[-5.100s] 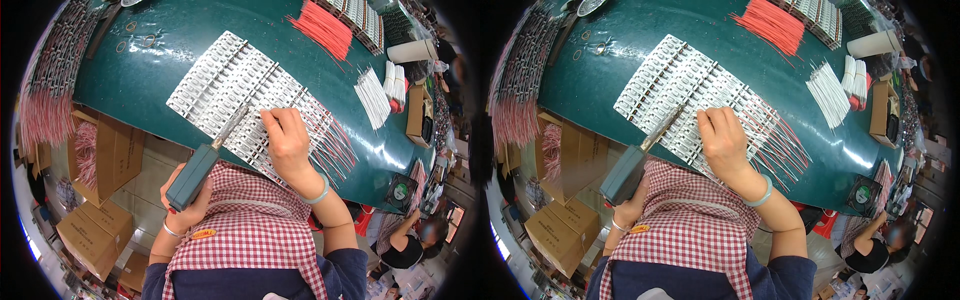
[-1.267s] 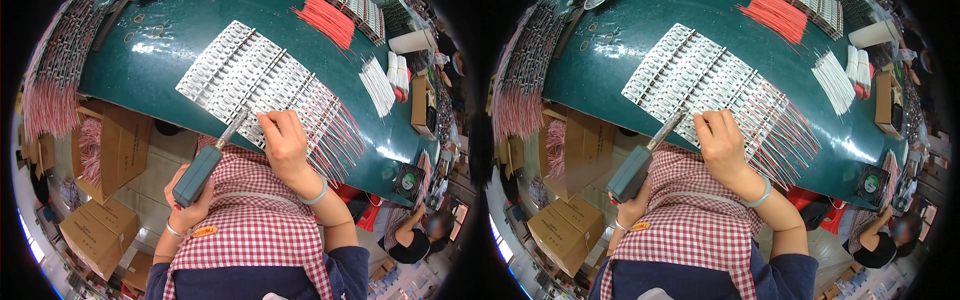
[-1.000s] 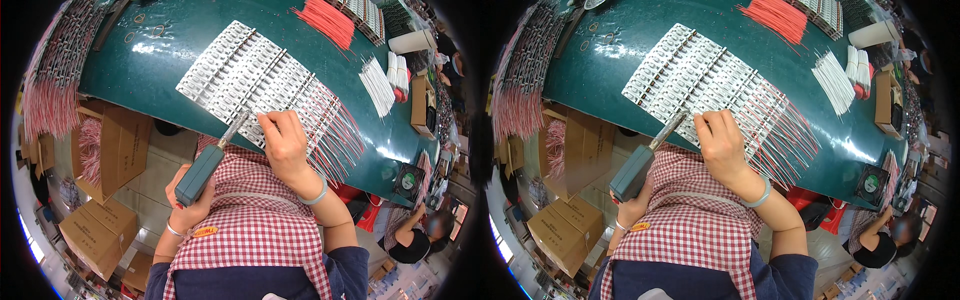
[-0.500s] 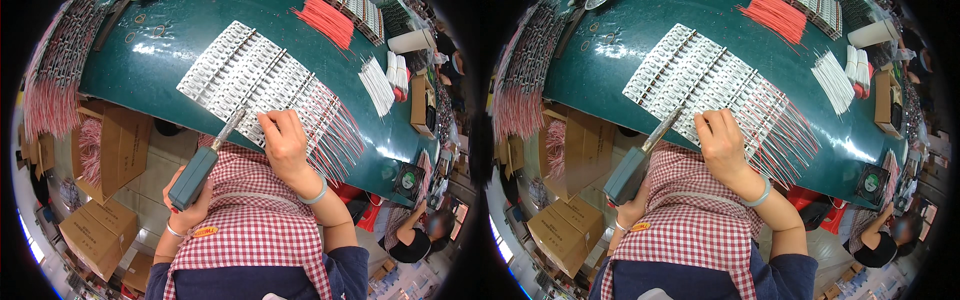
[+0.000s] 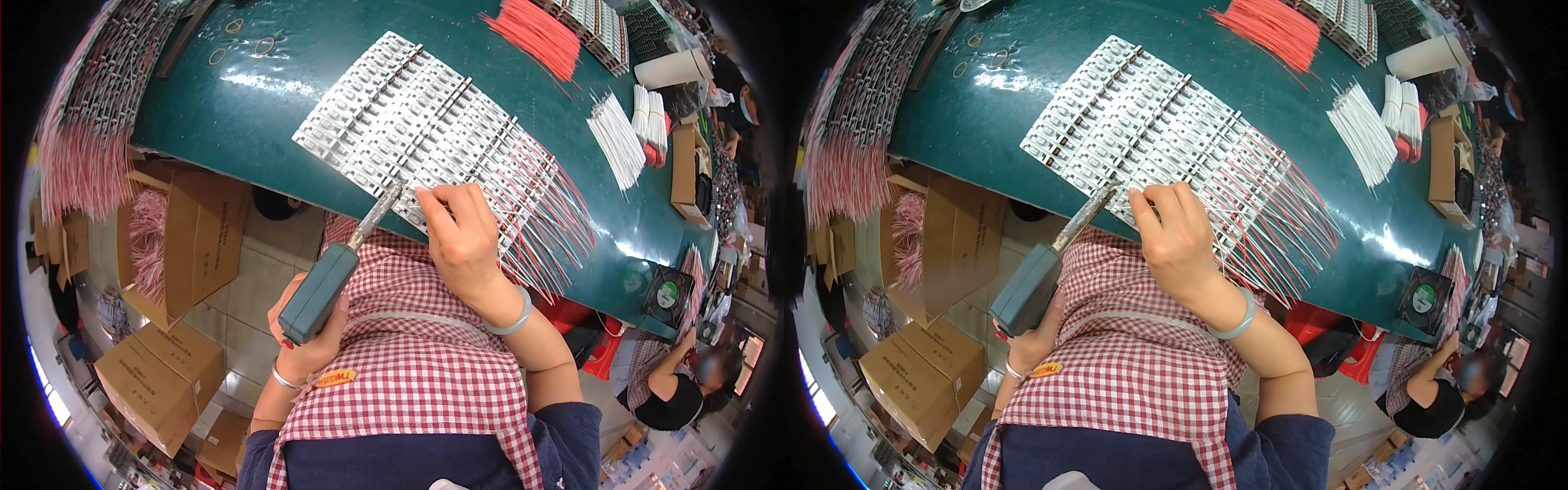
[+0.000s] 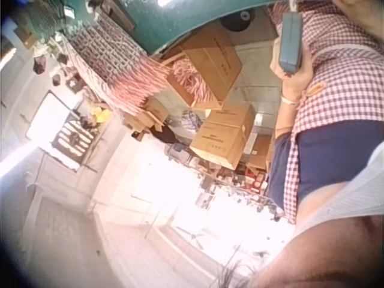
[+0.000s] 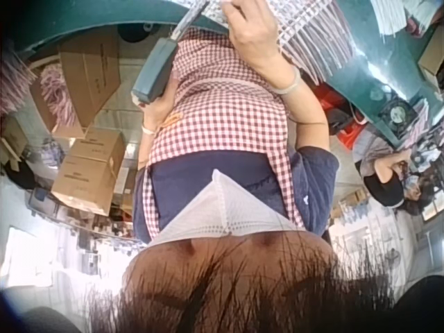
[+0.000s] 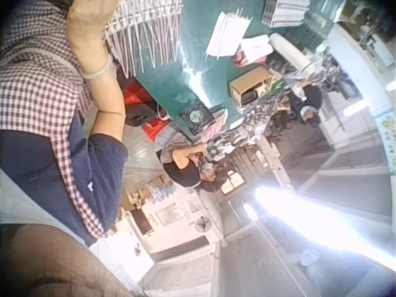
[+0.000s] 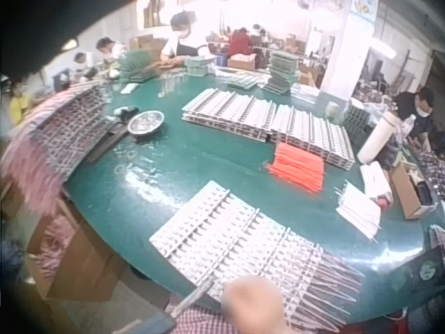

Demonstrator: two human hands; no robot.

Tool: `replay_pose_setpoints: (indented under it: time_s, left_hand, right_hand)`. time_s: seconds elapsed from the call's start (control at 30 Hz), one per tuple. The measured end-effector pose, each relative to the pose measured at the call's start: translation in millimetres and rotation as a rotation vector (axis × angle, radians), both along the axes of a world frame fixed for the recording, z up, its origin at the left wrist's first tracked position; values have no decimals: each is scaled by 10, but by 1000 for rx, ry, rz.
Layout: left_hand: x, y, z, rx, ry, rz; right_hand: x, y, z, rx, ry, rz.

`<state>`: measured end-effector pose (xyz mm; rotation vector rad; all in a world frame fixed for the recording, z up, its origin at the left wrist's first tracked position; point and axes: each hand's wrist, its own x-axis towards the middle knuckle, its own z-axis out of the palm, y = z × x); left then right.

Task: The person uses a soldering iron to attach red and white wires to a grid-like board. They repeatedly pick up wires, position them on the board, and apply the soldering iron to secure them. The person works continuously on the same board throughout the clip.

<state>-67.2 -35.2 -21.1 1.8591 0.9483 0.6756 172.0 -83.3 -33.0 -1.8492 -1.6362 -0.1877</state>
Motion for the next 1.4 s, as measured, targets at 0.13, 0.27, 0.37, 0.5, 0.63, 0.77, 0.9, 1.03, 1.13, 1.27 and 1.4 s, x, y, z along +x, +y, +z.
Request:
replay_pose_setpoints:
  time_s: [0.13,0.27,0.37,0.5,0.63,0.77,0.9,1.03,1.13,1.27,1.4]
  left_hand:
    - [18,19,29,41,14,-35]
    - [47,18,37,5,20,-22]
    - [58,13,49,-5,37,-14]
    - [74,42,91,33,48,-24]
    - [33,23,35,60,47,-4]
    - [-18,-56,-26,-41,-65,130]
    - [-74,-119,-47,-304,-119,239]
    - [-90,-131,-67,-268,-138,222]
    - [-107,-133,-72,-257,-158,205]
    - [-140,-126,-87,-217,-147,191]
    - [-90,-128,25,-370,-153,228]
  right_hand:
    - [12,-6,-30,-3,-25,24]
    - [11,-1,-64,-4,-42,24]
    - [14,1,-49,-11,-47,28]
    - [10,0,-23,-19,-52,30]
    - [11,1,-21,-28,-49,31]
    - [14,-3,-8,-21,-61,27]
    - [10,-4,-12,-28,-45,23]
    - [30,4,-29,92,22,41]
    - [-12,-68,19,114,159,16]
    - [-37,-66,39,40,238,-3]
    - [-66,-28,-8,14,141,-30]
